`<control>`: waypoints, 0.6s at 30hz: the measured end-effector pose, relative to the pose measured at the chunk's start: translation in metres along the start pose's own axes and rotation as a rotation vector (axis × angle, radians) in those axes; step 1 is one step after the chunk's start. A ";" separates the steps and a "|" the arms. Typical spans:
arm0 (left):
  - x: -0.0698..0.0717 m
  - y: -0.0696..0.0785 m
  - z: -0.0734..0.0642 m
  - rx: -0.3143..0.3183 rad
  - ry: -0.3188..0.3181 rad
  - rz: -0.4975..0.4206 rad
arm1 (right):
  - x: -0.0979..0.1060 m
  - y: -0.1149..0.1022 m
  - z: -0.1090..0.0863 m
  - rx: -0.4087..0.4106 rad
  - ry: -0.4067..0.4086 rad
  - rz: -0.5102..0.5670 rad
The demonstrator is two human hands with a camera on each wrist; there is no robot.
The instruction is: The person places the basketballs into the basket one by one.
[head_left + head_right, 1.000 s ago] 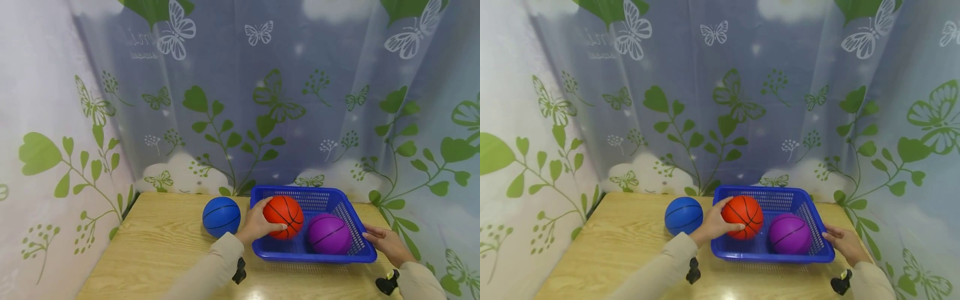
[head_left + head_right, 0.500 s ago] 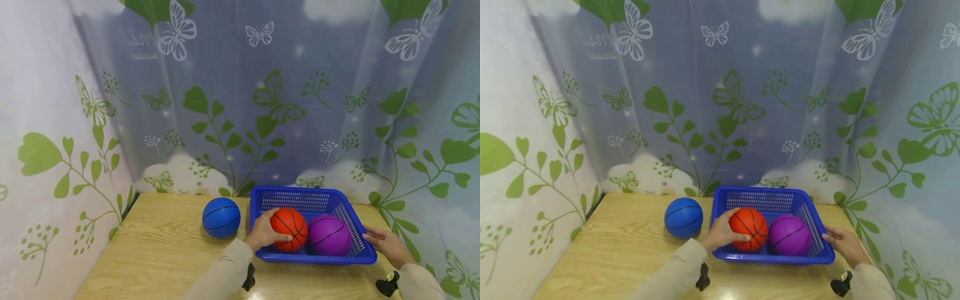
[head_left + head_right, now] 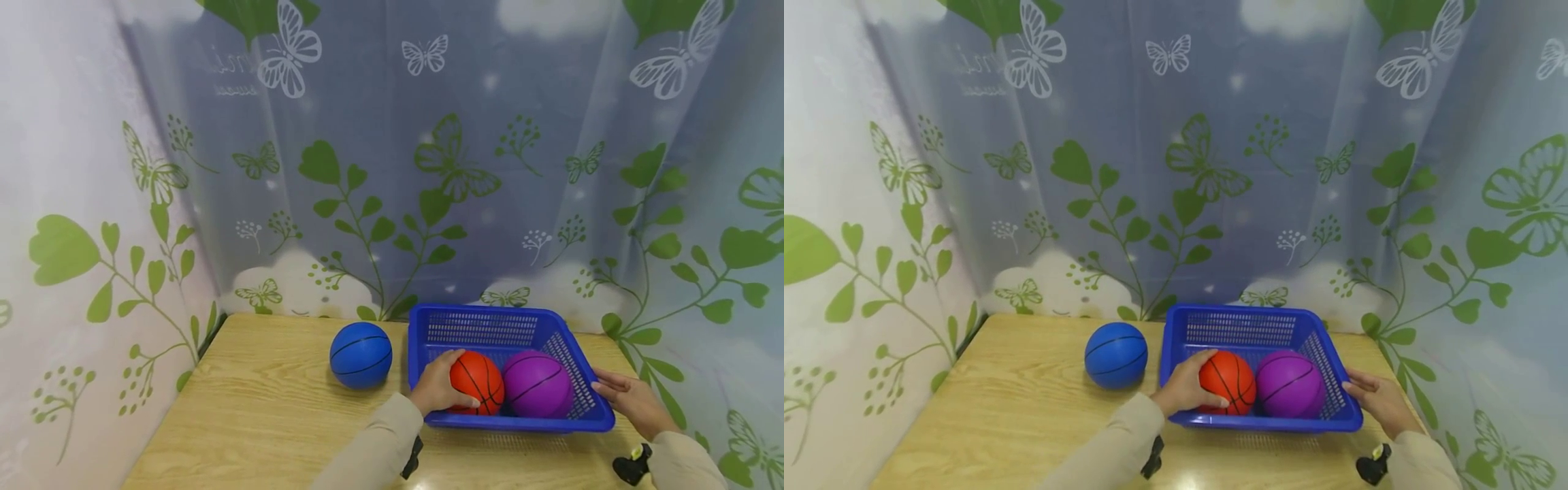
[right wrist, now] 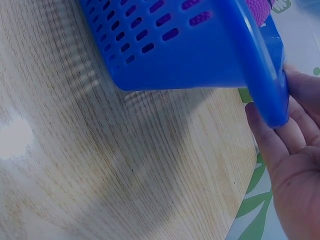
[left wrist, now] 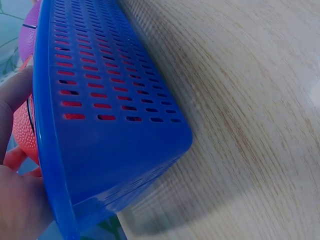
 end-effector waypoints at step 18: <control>-0.001 -0.001 0.000 0.074 -0.018 -0.012 | -0.001 -0.002 -0.001 -0.006 -0.008 -0.010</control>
Point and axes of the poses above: each hand's wrist, its own z-axis towards the middle knuckle, its own x-axis out of the back of the hand, y = z × x, the point moved 3 cm from there along z, towards the middle knuckle, and after that the axes turned 11 degrees about -z, right-handed, at the moved point
